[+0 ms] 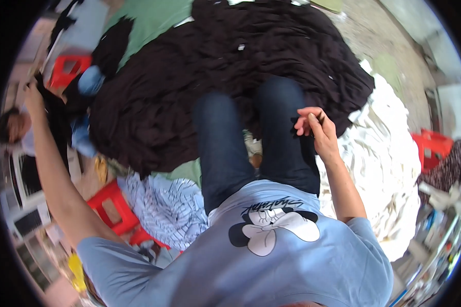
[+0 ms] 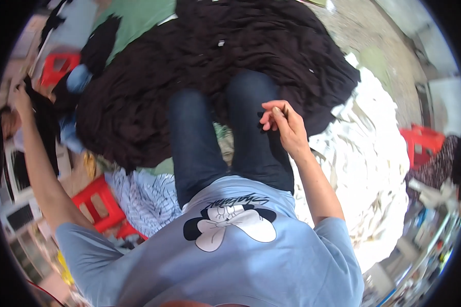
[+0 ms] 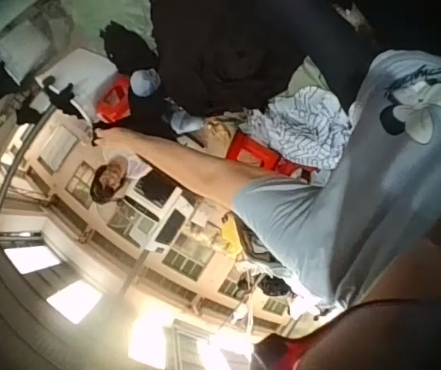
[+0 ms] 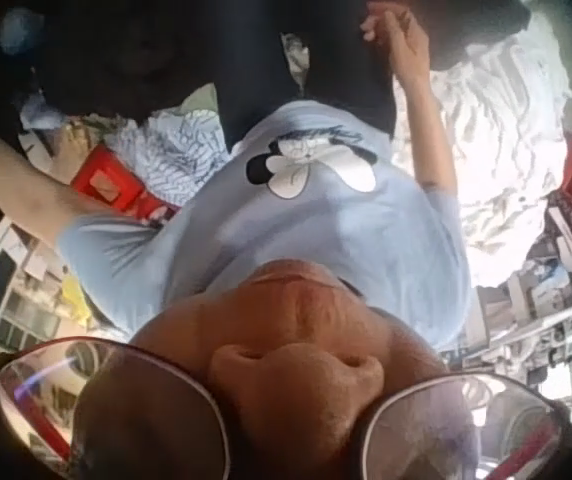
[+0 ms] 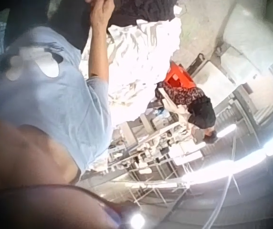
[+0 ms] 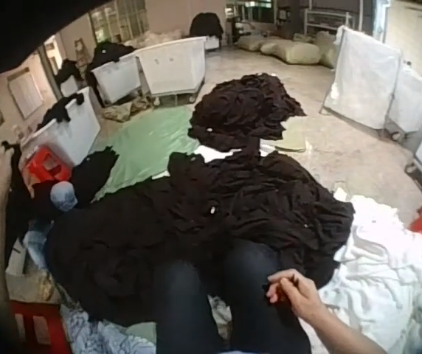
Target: Inspecting black garments and buttoning them in a textile workshop environment.
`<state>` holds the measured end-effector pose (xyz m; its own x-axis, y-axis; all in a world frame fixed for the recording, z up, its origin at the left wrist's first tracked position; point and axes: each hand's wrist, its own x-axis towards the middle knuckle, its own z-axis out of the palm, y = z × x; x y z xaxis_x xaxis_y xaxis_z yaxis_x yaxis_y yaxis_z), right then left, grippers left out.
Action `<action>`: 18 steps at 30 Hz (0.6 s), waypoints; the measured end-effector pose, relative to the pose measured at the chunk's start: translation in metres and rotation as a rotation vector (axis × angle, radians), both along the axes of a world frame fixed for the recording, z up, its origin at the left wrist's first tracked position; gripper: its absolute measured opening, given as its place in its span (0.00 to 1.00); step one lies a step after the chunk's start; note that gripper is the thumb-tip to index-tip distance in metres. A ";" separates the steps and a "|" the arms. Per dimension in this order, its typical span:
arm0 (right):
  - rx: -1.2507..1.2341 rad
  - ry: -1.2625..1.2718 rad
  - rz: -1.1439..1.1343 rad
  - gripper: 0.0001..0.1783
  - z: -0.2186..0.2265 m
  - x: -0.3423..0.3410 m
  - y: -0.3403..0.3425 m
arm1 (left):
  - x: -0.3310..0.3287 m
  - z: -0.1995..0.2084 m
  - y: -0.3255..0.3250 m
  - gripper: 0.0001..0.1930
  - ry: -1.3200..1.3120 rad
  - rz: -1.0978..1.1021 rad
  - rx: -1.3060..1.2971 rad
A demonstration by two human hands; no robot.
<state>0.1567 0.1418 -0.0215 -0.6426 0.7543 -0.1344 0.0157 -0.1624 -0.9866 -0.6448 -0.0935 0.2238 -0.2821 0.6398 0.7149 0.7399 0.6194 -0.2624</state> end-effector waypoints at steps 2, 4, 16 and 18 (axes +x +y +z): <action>0.011 -0.031 -0.078 0.14 -0.014 0.018 0.018 | 0.011 -0.079 0.010 0.15 -0.073 0.012 -0.181; 0.040 -0.201 -0.271 0.14 -0.041 0.038 0.039 | 0.070 -0.210 0.062 0.12 0.029 -0.097 -0.406; 0.647 -0.749 -0.258 0.46 -0.153 0.010 0.169 | 0.505 -0.356 0.335 0.44 -0.837 -0.916 -0.809; 0.473 -0.727 -0.240 0.40 -0.162 0.006 0.176 | 0.539 -0.378 0.359 0.55 -0.919 -0.920 -0.800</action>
